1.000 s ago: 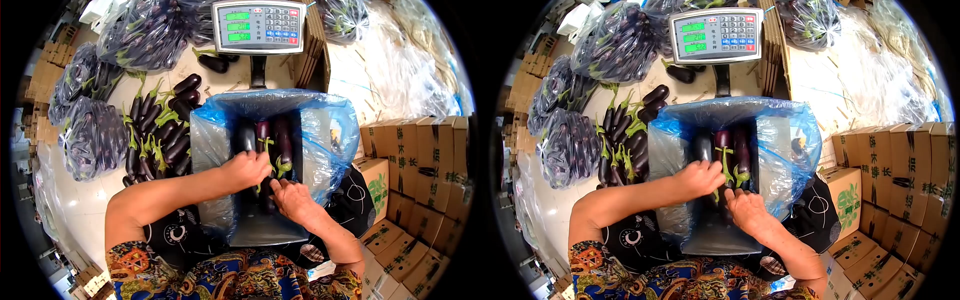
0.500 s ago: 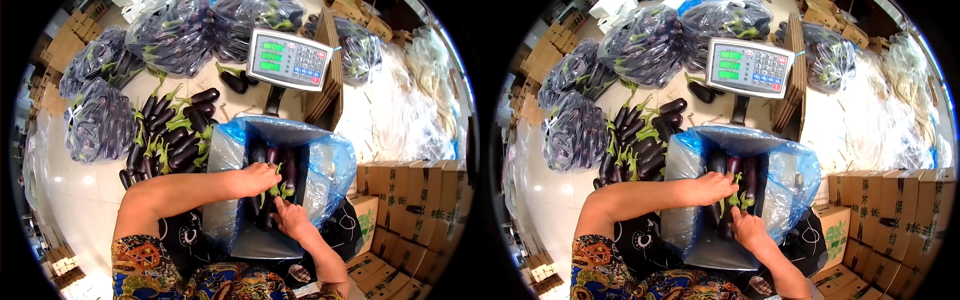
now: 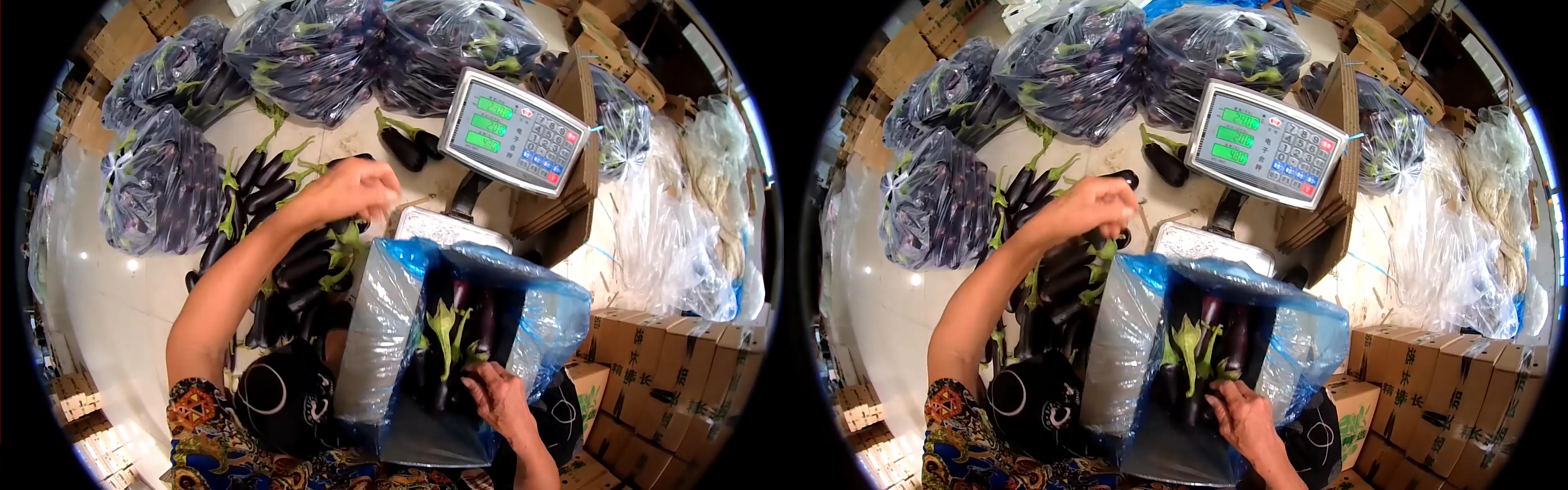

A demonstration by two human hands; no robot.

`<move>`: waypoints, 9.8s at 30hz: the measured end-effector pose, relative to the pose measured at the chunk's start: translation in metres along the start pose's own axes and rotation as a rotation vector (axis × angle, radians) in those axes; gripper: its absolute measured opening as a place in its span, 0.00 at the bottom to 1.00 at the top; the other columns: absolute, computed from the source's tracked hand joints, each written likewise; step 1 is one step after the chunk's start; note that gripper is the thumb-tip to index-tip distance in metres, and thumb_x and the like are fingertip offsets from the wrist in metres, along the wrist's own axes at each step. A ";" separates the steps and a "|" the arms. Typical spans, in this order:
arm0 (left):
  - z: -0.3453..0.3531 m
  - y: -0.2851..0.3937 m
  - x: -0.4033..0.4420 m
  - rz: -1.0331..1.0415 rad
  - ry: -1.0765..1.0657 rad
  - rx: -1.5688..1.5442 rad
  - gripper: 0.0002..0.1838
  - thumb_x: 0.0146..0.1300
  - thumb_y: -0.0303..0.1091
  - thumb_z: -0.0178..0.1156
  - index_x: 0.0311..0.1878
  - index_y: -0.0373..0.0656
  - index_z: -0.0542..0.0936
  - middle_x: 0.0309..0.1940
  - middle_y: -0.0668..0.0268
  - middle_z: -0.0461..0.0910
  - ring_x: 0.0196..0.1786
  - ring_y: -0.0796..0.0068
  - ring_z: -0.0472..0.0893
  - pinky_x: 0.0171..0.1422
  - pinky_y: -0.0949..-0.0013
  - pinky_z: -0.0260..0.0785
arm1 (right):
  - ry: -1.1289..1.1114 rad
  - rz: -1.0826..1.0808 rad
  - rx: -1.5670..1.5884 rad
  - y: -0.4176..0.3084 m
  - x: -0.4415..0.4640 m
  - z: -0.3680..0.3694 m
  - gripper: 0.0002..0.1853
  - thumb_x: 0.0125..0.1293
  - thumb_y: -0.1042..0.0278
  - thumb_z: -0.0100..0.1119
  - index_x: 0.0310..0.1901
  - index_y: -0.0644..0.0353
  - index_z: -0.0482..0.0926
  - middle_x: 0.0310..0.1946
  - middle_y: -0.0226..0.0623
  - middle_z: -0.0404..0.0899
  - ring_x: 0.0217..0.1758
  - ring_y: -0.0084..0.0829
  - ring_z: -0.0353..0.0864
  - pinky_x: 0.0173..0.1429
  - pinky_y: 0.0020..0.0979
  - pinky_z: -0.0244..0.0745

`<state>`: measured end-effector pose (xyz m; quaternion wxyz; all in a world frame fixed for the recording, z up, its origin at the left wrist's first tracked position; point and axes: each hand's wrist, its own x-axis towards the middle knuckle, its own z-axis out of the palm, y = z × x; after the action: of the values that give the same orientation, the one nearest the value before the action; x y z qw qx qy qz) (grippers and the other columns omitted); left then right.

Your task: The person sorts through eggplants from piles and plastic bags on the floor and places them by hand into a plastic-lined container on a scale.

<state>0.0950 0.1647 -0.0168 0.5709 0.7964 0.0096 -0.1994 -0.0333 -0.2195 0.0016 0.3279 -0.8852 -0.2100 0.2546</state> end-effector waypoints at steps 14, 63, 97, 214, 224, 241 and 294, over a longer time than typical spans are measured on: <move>0.048 -0.179 0.316 0.368 0.348 0.975 0.20 0.57 0.34 0.60 0.54 0.40 0.79 0.61 0.60 0.68 0.62 0.53 0.68 0.52 0.52 0.71 | -0.048 -0.003 0.052 -0.009 0.044 0.022 0.17 0.62 0.70 0.68 0.45 0.69 0.72 0.30 0.55 0.75 0.29 0.60 0.76 0.28 0.49 0.69; 0.125 0.061 -0.048 -0.222 -0.373 -0.369 0.27 0.70 0.36 0.57 0.70 0.42 0.66 0.49 0.65 0.79 0.48 0.77 0.81 0.48 0.68 0.78 | 0.156 0.097 0.357 0.004 -0.080 0.005 0.13 0.57 0.74 0.73 0.40 0.71 0.83 0.30 0.48 0.83 0.25 0.32 0.78 0.34 0.29 0.75; 0.161 0.088 -0.040 0.035 -0.491 0.793 0.35 0.61 0.46 0.66 0.67 0.39 0.67 0.53 0.46 0.78 0.56 0.50 0.79 0.57 0.55 0.73 | 0.189 0.115 0.258 0.022 -0.076 -0.003 0.15 0.56 0.70 0.73 0.43 0.68 0.84 0.29 0.48 0.82 0.24 0.39 0.80 0.32 0.32 0.75; 0.084 -0.150 -0.097 -0.130 0.097 -0.022 0.12 0.69 0.29 0.51 0.51 0.37 0.80 0.30 0.73 0.78 0.30 0.83 0.74 0.36 0.78 0.66 | -0.323 0.596 0.302 0.005 0.081 0.090 0.42 0.47 0.57 0.82 0.50 0.68 0.58 0.27 0.46 0.82 0.24 0.34 0.84 0.27 0.31 0.80; 0.094 -0.149 -0.107 -0.197 0.105 -0.116 0.12 0.71 0.29 0.52 0.53 0.37 0.78 0.32 0.71 0.81 0.31 0.83 0.76 0.38 0.77 0.69 | -0.224 0.471 0.361 -0.001 0.063 0.070 0.32 0.56 0.53 0.73 0.46 0.74 0.70 0.42 0.60 0.82 0.44 0.47 0.85 0.47 0.43 0.79; 0.059 -0.117 -0.127 -0.260 0.017 -0.190 0.19 0.70 0.44 0.55 0.57 0.42 0.77 0.42 0.70 0.82 0.42 0.81 0.79 0.46 0.75 0.69 | -0.060 0.284 -0.219 -0.001 0.059 0.122 0.33 0.57 0.51 0.72 0.51 0.67 0.64 0.43 0.56 0.81 0.41 0.56 0.85 0.43 0.48 0.81; 0.209 -0.382 -0.393 -0.492 1.078 -0.225 0.11 0.62 0.20 0.52 0.44 0.33 0.81 0.27 0.60 0.83 0.31 0.69 0.83 0.38 0.68 0.76 | 0.246 0.542 0.010 0.143 -0.051 0.055 0.49 0.61 0.52 0.71 0.75 0.66 0.52 0.63 0.55 0.72 0.64 0.44 0.74 0.67 0.35 0.66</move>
<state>-0.4235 0.1906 -0.2893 0.5035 0.6944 0.5027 0.1082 -0.0758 -0.3203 -0.1163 0.2754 -0.9315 0.0767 0.2248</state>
